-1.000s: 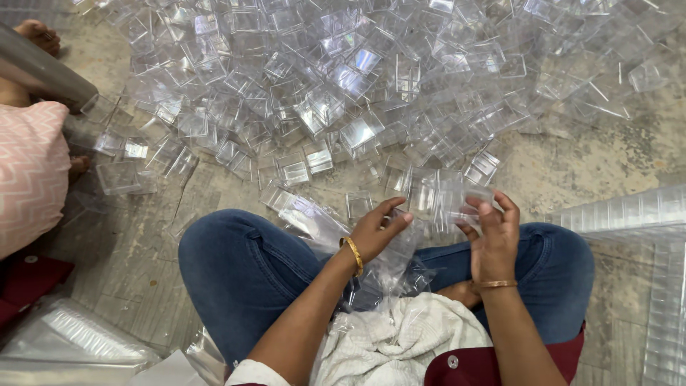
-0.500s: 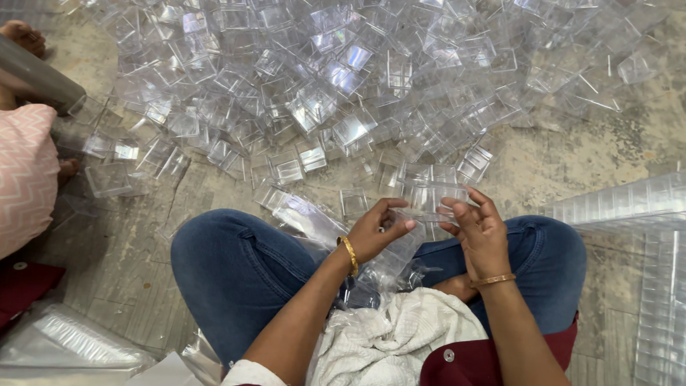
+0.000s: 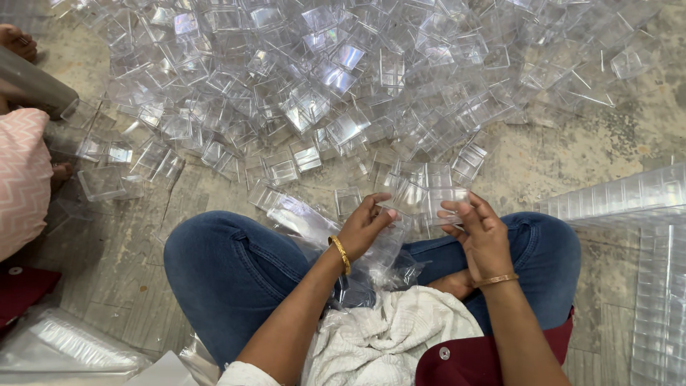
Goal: The person sits on the floor among a large pile of small clear plastic boxes and assembles them, fitting lids onto box bodies and stacking the completed boxes into rows beside them, working through the pile one box at a time.
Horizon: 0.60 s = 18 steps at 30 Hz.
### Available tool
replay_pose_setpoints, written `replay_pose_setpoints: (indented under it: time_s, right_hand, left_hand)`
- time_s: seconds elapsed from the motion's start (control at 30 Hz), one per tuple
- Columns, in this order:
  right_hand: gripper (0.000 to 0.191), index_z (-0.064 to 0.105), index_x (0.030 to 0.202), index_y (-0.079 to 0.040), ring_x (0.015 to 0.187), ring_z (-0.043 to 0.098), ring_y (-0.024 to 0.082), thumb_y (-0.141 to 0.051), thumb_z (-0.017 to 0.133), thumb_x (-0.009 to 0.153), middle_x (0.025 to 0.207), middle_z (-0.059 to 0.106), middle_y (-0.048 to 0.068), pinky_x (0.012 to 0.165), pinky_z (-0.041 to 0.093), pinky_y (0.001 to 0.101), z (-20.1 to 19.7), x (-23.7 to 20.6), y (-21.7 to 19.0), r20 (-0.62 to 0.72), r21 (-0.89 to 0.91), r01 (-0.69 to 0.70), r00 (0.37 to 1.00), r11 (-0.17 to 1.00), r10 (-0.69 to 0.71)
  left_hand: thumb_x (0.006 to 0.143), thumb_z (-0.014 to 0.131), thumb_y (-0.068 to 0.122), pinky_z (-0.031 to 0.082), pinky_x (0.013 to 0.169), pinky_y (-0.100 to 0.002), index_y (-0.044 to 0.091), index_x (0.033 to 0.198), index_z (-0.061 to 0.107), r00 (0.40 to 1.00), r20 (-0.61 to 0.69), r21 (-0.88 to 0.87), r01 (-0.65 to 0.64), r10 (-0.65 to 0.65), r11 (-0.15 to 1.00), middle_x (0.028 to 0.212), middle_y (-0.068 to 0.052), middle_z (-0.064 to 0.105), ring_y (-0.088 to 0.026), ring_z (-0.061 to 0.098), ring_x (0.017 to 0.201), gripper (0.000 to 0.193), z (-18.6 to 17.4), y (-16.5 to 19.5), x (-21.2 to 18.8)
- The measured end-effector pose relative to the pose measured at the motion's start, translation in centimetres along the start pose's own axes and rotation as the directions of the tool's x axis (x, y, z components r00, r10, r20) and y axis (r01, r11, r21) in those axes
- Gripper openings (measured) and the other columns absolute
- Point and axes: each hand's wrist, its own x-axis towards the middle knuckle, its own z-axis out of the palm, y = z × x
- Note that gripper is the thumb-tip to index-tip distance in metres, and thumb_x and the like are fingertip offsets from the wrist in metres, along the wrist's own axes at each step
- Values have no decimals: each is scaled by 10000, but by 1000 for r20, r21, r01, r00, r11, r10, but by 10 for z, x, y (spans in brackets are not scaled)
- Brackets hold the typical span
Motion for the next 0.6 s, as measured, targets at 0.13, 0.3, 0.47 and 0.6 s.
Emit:
replay_pose_setpoints:
  time_s: [0.13, 0.3, 0.47, 0.6]
  right_hand:
    - [497, 547, 1425, -17, 1065, 684, 237, -283, 616, 1011, 1225, 681, 151, 853, 579, 343, -7, -4, -1, -49, 39, 24, 999, 999, -22]
    - [465, 543, 1379, -53, 1099, 672, 221, -223, 662, 962, 1279, 635, 112, 898, 600, 348, -4, -13, -1, -28, -14, 162, 986, 987, -163]
    - [412, 575, 1281, -34, 1120, 667, 185, -141, 738, 917, 1261, 655, 89, 880, 590, 299, 16, -17, 3, 76, -257, 296, 955, 920, -286]
    - [396, 611, 1254, -63, 1067, 655, 146, -151, 755, 896, 1225, 653, 50, 843, 571, 263, 36, -17, 5, 115, -259, 286, 957, 922, -265]
  left_hand:
    - [937, 622, 512, 508, 926, -305, 28, 1581, 291, 994, -84, 112, 74, -65, 991, 1042, -108, 714, -168, 684, 1009, 871, -3, 0, 2]
    - [902, 600, 586, 530, 974, -343, 25, 1613, 177, 995, -64, 139, 87, -79, 987, 1129, -159, 696, -221, 702, 1107, 999, -2, 2, 1]
    - [924, 636, 542, 502, 1031, -383, 22, 1619, 163, 996, 90, -1, 0, 1, 1000, 1336, -232, 624, -301, 633, 1233, 988, 2, -3, 3]
    - [937, 644, 521, 453, 1104, -412, 52, 1637, 170, 988, 152, 17, -7, 4, 1000, 1510, -264, 453, -340, 493, 1380, 967, 3, -5, -1]
